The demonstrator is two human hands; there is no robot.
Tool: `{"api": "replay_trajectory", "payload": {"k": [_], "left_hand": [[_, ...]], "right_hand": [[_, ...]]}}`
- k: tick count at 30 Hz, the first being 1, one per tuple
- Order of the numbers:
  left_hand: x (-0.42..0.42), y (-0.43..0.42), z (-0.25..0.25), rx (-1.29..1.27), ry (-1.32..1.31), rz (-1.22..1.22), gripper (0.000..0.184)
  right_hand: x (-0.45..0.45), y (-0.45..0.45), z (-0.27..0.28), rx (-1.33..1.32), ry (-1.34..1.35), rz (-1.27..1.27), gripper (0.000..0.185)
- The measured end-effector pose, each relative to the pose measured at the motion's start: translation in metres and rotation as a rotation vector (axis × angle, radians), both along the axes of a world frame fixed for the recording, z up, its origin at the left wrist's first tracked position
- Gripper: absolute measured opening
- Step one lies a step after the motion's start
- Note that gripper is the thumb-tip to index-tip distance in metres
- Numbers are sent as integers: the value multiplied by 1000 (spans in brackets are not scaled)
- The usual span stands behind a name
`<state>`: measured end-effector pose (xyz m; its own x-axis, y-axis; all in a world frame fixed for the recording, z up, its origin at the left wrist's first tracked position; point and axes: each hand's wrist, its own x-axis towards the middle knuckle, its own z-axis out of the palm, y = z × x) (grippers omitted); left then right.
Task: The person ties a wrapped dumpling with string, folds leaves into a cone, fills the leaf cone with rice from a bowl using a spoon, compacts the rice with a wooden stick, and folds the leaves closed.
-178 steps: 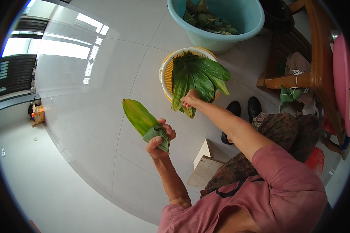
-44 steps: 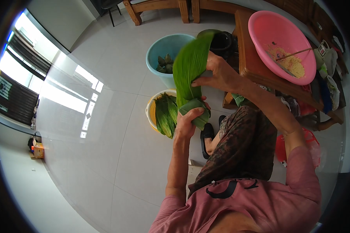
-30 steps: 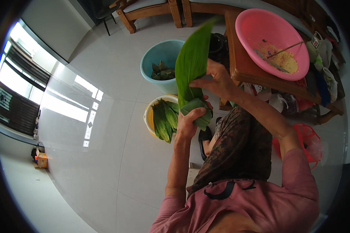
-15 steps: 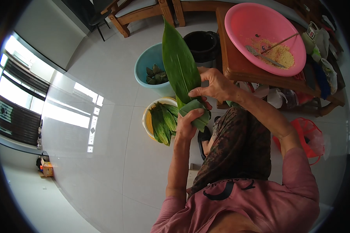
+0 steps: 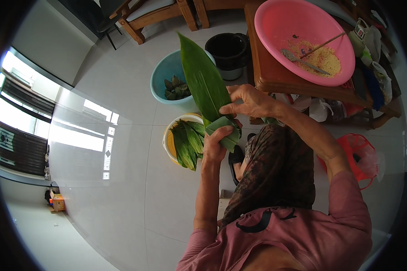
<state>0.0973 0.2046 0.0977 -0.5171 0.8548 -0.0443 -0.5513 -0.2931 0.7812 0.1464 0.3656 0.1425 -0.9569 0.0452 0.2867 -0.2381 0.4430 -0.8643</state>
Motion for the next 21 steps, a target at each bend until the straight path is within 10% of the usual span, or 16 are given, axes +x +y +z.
{"api": "replay_trajectory", "payload": {"k": [21], "left_hand": [[30, 109, 71, 106, 180, -219, 39]], "right_hand": [[65, 93, 72, 106, -99, -275, 21]]}}
